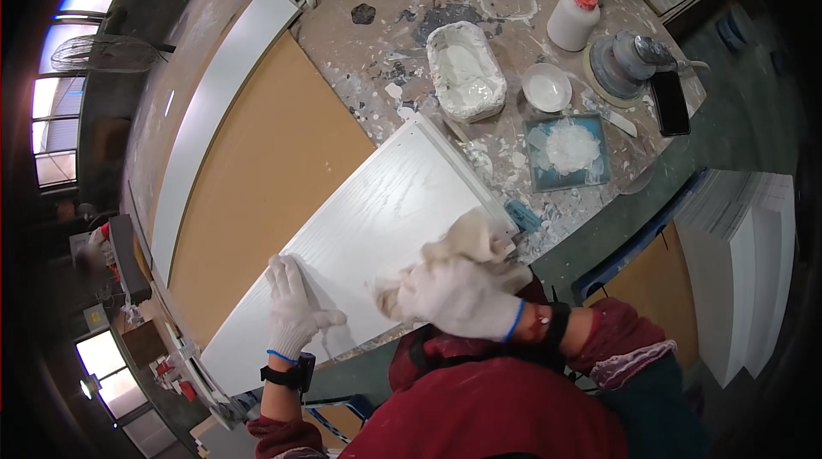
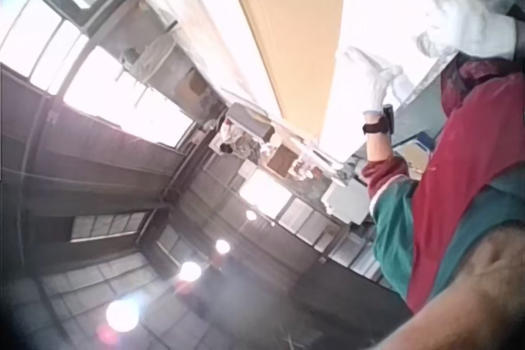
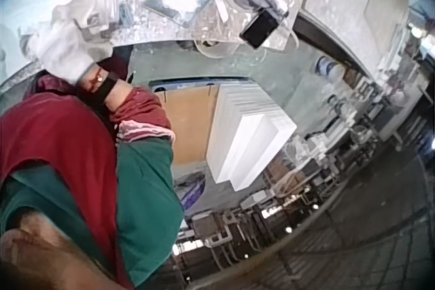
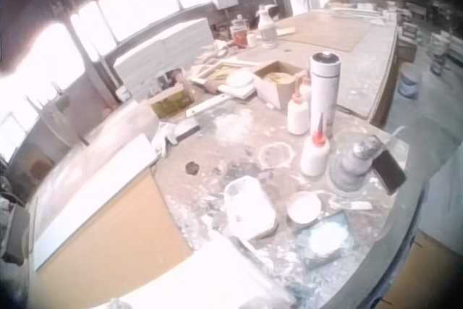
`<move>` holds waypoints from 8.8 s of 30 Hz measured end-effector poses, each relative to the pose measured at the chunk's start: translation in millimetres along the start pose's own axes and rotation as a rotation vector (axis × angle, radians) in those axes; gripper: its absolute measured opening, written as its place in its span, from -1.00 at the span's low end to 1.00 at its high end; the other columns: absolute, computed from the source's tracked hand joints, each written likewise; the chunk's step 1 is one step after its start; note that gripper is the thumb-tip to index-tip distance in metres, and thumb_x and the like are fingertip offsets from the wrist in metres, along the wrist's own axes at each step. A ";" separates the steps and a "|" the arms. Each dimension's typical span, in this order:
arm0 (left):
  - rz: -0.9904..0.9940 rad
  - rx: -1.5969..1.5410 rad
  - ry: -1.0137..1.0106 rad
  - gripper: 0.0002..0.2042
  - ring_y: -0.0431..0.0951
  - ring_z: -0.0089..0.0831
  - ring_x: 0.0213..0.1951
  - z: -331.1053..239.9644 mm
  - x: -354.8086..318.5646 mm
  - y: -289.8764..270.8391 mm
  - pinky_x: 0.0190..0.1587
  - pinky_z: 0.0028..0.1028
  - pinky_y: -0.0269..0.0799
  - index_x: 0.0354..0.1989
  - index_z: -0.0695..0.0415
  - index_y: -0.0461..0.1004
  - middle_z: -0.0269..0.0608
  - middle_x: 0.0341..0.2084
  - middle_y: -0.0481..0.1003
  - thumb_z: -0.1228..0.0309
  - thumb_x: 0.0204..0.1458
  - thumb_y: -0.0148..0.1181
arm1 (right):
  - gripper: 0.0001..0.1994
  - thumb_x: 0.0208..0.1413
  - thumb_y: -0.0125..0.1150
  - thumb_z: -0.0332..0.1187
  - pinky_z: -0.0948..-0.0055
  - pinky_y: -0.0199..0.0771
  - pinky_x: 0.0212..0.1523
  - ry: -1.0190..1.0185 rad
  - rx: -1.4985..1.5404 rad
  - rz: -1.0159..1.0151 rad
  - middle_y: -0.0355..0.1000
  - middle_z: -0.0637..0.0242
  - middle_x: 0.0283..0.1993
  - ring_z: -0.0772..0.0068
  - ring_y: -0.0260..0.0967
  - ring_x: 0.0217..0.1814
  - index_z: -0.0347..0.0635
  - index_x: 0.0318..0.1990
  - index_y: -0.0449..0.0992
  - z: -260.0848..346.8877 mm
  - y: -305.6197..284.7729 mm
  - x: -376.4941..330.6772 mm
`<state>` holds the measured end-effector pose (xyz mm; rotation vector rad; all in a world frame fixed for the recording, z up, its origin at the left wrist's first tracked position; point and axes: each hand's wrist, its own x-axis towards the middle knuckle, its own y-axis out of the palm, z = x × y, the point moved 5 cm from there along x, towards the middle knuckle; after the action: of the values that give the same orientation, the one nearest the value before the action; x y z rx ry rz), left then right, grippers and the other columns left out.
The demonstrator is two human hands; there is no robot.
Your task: Cleaning and applying white filling paste to the edges and surfaces of white furniture panels for finishing.
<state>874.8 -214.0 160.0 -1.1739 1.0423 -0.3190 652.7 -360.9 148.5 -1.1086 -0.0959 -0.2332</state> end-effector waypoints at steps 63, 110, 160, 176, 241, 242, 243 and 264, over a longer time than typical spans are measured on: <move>-0.792 -0.786 -0.305 -0.63 0.39 -0.37 -0.44 -52.3 -32.8 30.2 -0.31 -0.45 0.36 -0.05 0.12 0.54 -0.21 -0.44 0.44 0.62 -0.10 0.20 | -0.85 0.17 0.03 -0.38 0.39 0.37 -0.30 0.899 0.201 -0.164 0.42 0.17 -0.34 0.25 0.41 -0.35 -0.22 -0.15 0.37 -202.5 -187.1 -49.2; -0.941 -0.853 -0.346 -0.67 0.47 -0.41 -0.36 -52.6 -34.5 30.5 -0.24 -0.47 0.40 -0.07 0.24 0.53 -0.15 -0.37 0.49 0.62 -0.08 0.23 | -0.79 0.01 0.16 -0.33 0.30 0.42 -0.22 0.391 0.019 0.042 0.44 0.12 -0.30 0.11 0.45 -0.23 -0.23 -0.23 0.49 -209.9 -159.4 69.2; -1.123 -0.741 -0.100 -0.76 0.47 -0.04 -0.37 -44.1 -31.4 34.5 -0.30 -0.18 0.39 -0.24 0.12 0.51 -0.02 -0.49 0.46 0.26 -0.02 0.20 | -0.72 0.27 0.01 -0.16 0.56 0.26 -0.64 0.279 0.937 -0.011 0.29 0.42 -0.54 0.53 0.19 -0.65 -0.20 -0.10 0.33 -138.6 -74.2 -4.9; -0.527 -1.352 -0.051 -0.62 0.57 -0.27 -0.25 164.5 -207.0 153.7 -0.16 -0.42 0.47 -0.03 0.08 0.50 -0.14 -0.32 0.58 0.09 0.17 -0.03 | -0.63 0.30 0.00 -0.12 0.76 0.07 -0.66 0.594 1.398 -0.071 0.31 0.45 -0.42 0.75 0.10 -0.58 -0.21 0.08 0.37 192.8 129.8 128.6; -0.486 -0.426 0.513 -0.40 0.59 -0.23 -0.42 857.3 -233.5 228.9 -0.32 -0.37 0.49 0.26 -0.46 0.23 -0.13 -0.45 0.53 0.34 -0.02 0.10 | -0.56 -0.20 0.27 -0.51 0.36 0.28 -0.47 -0.299 -0.027 0.288 0.34 0.38 -0.49 0.31 0.33 -0.47 -0.06 -0.04 0.53 788.3 490.4 389.9; -0.502 -0.414 0.508 -0.39 0.59 -0.23 -0.42 856.6 -233.7 228.4 -0.32 -0.38 0.49 0.26 -0.47 0.21 -0.14 -0.45 0.53 0.34 -0.01 0.09 | -0.56 -0.20 0.27 -0.50 0.37 0.28 -0.48 -0.285 0.003 0.304 0.34 0.39 -0.50 0.33 0.32 -0.49 -0.05 -0.04 0.53 787.1 491.5 390.5; -0.497 -0.412 0.511 -0.39 0.59 -0.23 -0.42 854.8 -232.6 228.7 -0.32 -0.38 0.49 0.26 -0.47 0.21 -0.14 -0.45 0.53 0.34 -0.01 0.09 | -0.56 -0.20 0.26 -0.50 0.38 0.27 -0.49 -0.270 0.035 0.322 0.34 0.41 -0.51 0.34 0.32 -0.50 -0.04 -0.04 0.53 787.7 491.6 390.6; -0.514 -0.342 0.453 -0.37 0.58 -0.30 -0.44 852.2 -229.9 230.2 -0.29 -0.38 0.50 0.27 -0.47 0.19 -0.21 -0.47 0.53 0.37 -0.02 0.12 | -0.62 -0.11 0.22 -0.56 0.38 0.31 -0.50 -0.245 0.459 0.353 0.36 0.33 -0.53 0.32 0.33 -0.51 -0.16 -0.04 0.50 789.0 489.2 396.7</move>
<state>1369.7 548.5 83.9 -1.7298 1.2016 -0.8671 1183.6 497.9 147.9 -0.6754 -0.1607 0.2348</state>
